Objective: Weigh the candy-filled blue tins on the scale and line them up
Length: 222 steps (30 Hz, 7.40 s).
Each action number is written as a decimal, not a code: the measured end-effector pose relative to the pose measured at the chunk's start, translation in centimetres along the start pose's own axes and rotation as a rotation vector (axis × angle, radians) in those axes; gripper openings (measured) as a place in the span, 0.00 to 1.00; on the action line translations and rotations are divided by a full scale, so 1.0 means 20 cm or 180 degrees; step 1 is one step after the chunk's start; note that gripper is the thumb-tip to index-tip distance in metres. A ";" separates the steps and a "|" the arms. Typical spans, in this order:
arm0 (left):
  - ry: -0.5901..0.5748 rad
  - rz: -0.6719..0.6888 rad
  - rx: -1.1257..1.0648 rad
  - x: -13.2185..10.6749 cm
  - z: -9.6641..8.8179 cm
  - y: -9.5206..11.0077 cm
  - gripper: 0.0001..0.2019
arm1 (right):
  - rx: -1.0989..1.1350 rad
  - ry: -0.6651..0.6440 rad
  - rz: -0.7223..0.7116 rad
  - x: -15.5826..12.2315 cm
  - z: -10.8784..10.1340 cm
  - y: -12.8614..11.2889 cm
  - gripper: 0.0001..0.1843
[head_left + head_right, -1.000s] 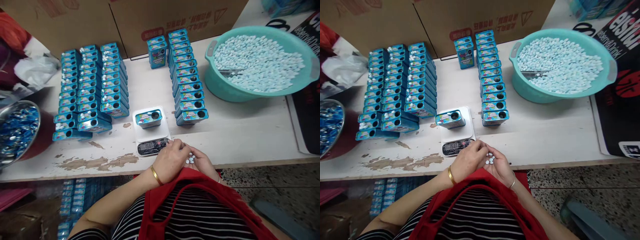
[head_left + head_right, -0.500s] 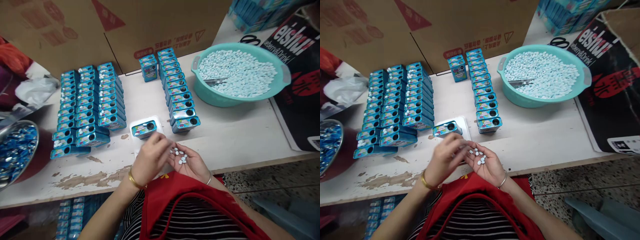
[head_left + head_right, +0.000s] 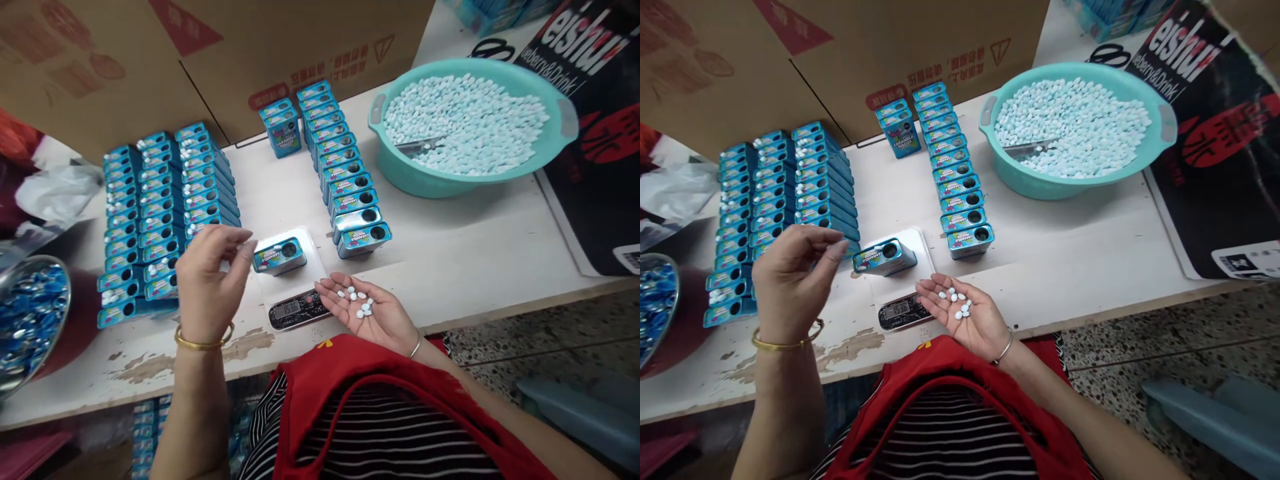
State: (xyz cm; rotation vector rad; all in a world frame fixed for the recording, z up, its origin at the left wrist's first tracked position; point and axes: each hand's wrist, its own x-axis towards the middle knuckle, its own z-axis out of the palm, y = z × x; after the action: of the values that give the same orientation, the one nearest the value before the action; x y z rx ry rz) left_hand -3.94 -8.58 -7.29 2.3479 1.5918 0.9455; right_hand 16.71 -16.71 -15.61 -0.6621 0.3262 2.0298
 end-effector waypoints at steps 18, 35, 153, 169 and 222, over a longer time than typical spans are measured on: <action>-0.0221 0.0297 -0.0032 -0.08 0.01 0.09 0.07 | -0.0102 0.0092 0.0036 0.00 -0.04 0.00 0.13; -0.2056 0.1810 -0.0812 -0.35 0.26 0.35 0.14 | -0.0259 0.0615 0.0126 -0.07 -0.13 -0.01 0.14; -0.1967 0.1204 0.0155 -0.48 0.57 0.39 0.11 | -0.0013 0.0560 0.0050 -0.10 -0.11 0.01 0.15; -0.1892 0.0905 -0.0562 -0.45 0.49 0.35 0.12 | -0.0246 0.0310 0.0138 -0.05 -0.15 0.03 0.13; -0.0312 -0.0290 0.2367 0.10 0.05 -0.52 0.12 | 0.0189 0.0282 0.0425 0.04 -0.10 0.01 0.08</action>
State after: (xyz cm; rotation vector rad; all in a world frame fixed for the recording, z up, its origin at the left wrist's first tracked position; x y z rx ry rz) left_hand -11.09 -2.22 -11.95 2.6485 2.2664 0.2112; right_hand 16.85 -17.12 -17.76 -0.7110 0.4926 2.1121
